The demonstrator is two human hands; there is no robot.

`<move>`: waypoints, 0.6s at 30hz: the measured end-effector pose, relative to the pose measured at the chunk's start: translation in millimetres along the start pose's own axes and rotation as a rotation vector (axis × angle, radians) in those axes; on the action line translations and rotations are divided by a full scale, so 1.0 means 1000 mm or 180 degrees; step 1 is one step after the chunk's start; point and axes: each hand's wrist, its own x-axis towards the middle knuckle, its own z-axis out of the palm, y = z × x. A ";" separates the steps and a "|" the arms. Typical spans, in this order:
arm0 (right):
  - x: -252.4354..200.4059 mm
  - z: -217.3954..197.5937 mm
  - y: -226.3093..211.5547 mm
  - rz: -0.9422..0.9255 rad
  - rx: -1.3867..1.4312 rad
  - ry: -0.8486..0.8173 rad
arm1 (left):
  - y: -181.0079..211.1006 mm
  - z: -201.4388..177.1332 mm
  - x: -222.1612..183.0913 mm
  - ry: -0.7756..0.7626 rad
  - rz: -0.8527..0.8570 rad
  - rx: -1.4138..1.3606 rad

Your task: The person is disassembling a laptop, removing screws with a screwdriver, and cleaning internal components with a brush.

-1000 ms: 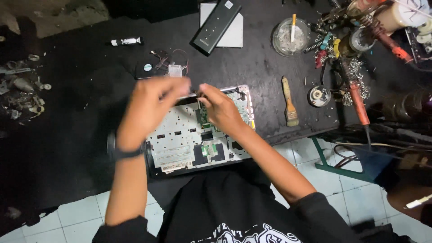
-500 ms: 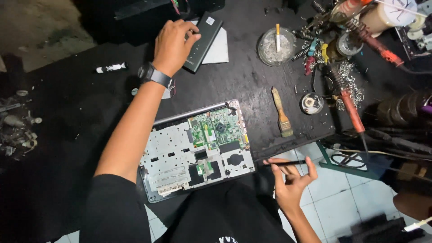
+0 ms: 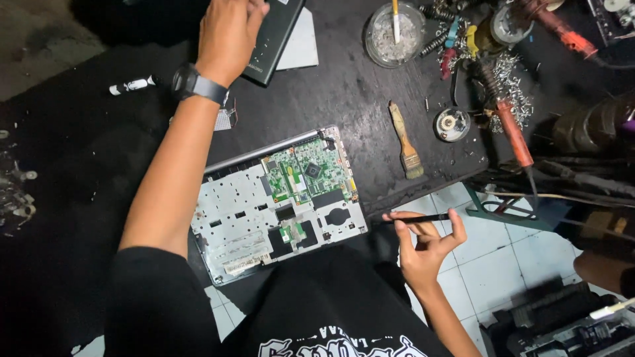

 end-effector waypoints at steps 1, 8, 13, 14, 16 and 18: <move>0.003 0.002 -0.004 -0.0024 -0.0005 0.0106 | 0.019 -0.017 0.001 0.0152 -0.0094 -0.0341; 0.030 0.042 -0.057 -0.0957 0.0591 0.0859 | 0.213 -0.122 -0.084 -0.0463 -0.1788 -0.4693; 0.039 0.064 -0.069 -0.1312 0.0823 0.0612 | 0.270 -0.096 -0.156 -0.0027 -0.2911 -0.6274; 0.043 0.066 -0.065 -0.1395 0.0940 0.0458 | 0.279 -0.090 -0.165 0.0305 -0.3300 -0.6600; 0.041 0.069 -0.069 -0.1416 0.0931 0.0433 | 0.286 -0.093 -0.171 0.0398 -0.3235 -0.6677; 0.039 0.072 -0.075 -0.1432 0.0919 0.0417 | 0.291 -0.097 -0.175 0.0479 -0.3172 -0.6753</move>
